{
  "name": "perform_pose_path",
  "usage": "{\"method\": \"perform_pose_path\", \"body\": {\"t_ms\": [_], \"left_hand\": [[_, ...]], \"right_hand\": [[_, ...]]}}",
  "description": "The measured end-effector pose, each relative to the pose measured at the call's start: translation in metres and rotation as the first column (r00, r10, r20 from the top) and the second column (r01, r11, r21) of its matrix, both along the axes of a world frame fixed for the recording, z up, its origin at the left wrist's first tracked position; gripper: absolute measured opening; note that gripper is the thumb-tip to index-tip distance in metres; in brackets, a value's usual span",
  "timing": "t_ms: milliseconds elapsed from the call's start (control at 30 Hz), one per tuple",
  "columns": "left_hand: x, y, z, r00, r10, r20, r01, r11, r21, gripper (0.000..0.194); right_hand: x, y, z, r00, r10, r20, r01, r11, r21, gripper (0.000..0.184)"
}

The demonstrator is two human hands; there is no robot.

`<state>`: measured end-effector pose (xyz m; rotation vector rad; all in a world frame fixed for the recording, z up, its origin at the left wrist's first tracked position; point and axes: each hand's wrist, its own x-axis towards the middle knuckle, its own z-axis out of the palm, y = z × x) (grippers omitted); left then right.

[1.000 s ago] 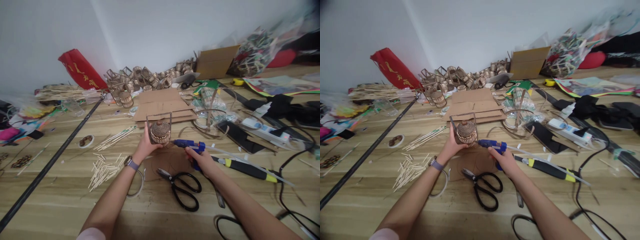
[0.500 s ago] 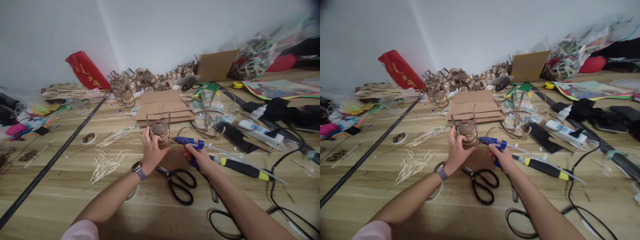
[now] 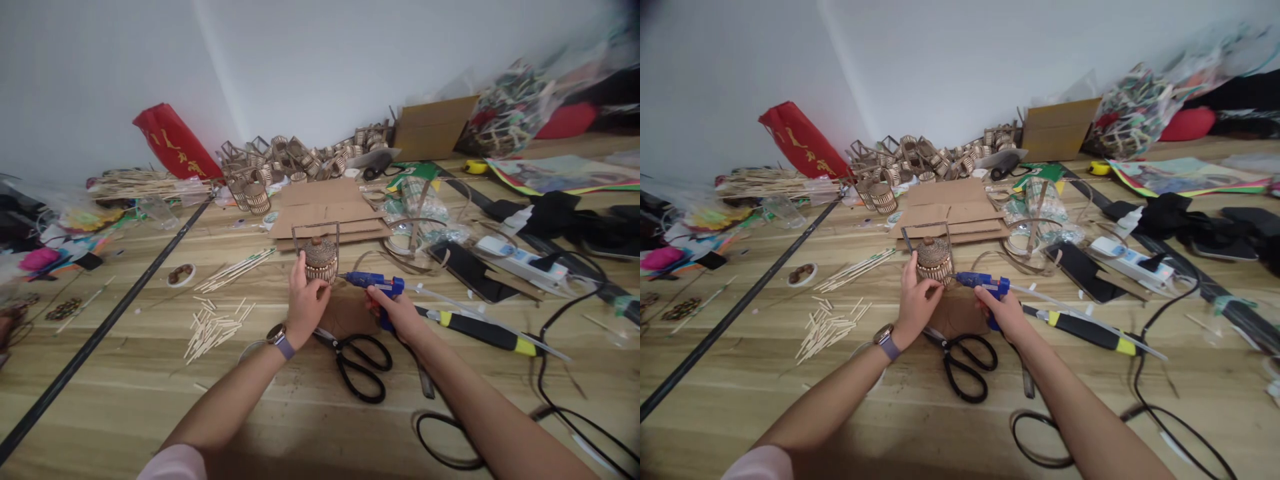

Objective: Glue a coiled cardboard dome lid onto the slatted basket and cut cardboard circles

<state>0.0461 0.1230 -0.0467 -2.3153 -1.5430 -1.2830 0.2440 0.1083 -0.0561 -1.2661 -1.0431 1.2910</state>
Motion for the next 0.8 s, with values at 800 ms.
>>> {"method": "perform_pose_path", "body": {"t_ms": [800], "left_hand": [[-0.02,0.008,-0.013,0.953,-0.139,0.271,0.187,0.969,-0.162,0.016]], "right_hand": [[-0.013,-0.003,0.03,0.883,-0.001,0.469,-0.054,0.993,0.104,0.03]]}}
